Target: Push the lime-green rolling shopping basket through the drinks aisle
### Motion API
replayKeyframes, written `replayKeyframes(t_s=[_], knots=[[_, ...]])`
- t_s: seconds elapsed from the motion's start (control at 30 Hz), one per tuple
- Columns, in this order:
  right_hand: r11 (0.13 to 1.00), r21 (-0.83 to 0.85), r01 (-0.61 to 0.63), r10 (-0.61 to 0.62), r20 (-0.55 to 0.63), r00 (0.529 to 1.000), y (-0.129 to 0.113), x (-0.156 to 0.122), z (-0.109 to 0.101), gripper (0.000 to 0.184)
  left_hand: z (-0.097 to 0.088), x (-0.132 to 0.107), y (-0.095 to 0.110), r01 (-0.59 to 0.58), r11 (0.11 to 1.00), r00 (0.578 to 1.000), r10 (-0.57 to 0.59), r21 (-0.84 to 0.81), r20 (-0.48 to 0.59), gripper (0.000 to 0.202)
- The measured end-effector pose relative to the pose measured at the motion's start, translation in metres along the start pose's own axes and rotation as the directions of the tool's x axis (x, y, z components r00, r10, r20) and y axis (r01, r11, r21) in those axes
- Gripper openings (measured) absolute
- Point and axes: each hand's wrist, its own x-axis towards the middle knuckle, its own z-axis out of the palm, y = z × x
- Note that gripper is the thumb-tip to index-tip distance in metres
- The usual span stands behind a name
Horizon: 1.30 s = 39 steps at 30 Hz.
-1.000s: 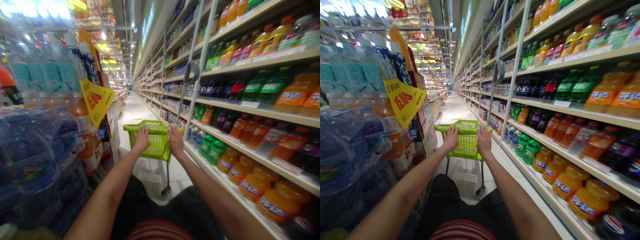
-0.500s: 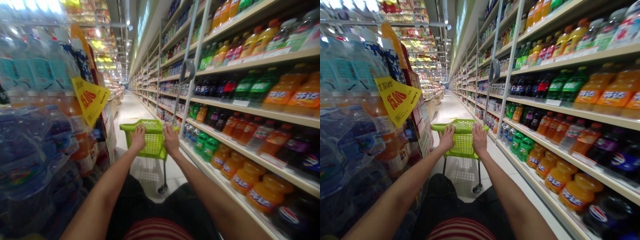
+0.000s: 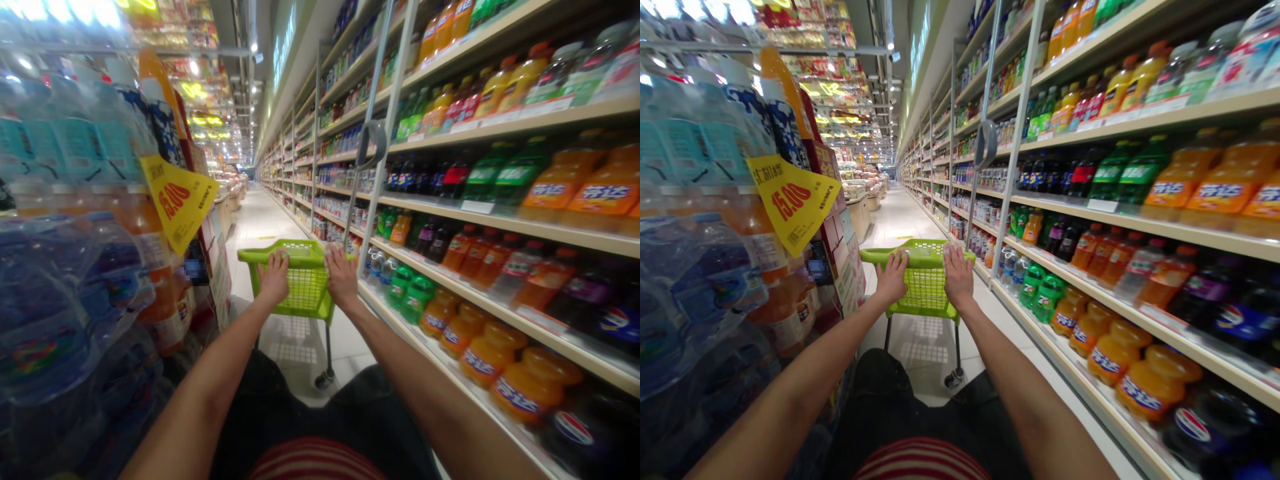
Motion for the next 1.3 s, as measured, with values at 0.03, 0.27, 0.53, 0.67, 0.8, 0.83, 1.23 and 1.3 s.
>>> replayKeyframes(t_s=[0.03, 0.27, 0.53, 0.67, 0.8, 0.83, 1.23, 1.3], knots=[[1.0, 0.01, 0.028, -0.028, 0.016, 0.999, -0.007, 0.0, 0.001, 0.051, 0.0, 0.0, 0.001, 0.002, 1.0, 1.0, -0.002, -0.001, -0.003, 0.079], [0.994, 0.065, 0.089, -0.089, 0.006, 0.996, -0.023, -0.003, 0.01, 0.051, -0.004, -0.001, -0.001, -0.016, 1.0, 1.0, 0.016, -0.006, 0.0, 0.078], [0.993, 0.106, -0.049, 0.054, -0.046, 0.997, -0.004, 0.004, 0.011, 0.051, -0.003, 0.006, -0.017, 0.069, 0.998, 0.997, -0.069, -0.003, 0.039, 0.079], [0.982, 0.158, 0.103, -0.101, -0.015, 0.995, -0.046, 0.009, 0.024, 0.051, -0.007, 0.003, -0.015, 0.058, 0.998, 0.997, -0.058, 0.004, 0.045, 0.078], [0.97, 0.147, 0.196, -0.206, 0.056, 0.977, -0.057, 0.009, 0.027, 0.048, -0.011, 0.0, -0.013, 0.044, 0.999, 0.998, -0.044, -0.004, 0.041, 0.076], [0.972, 0.137, 0.191, -0.201, 0.06, 0.978, -0.053, 0.009, 0.025, 0.048, -0.011, -0.001, -0.013, 0.041, 0.999, 0.998, -0.041, -0.009, 0.041, 0.075], [0.967, 0.158, 0.2, -0.205, 0.019, 0.978, -0.058, 0.012, 0.024, 0.049, -0.009, -0.005, -0.01, -0.003, 1.0, 0.999, 0.004, -0.031, 0.038, 0.074], [0.957, 0.161, 0.24, -0.249, 0.041, 0.968, -0.061, 0.011, 0.026, 0.048, -0.009, -0.005, -0.012, -0.024, 0.999, 0.999, 0.025, -0.025, 0.036, 0.073]])
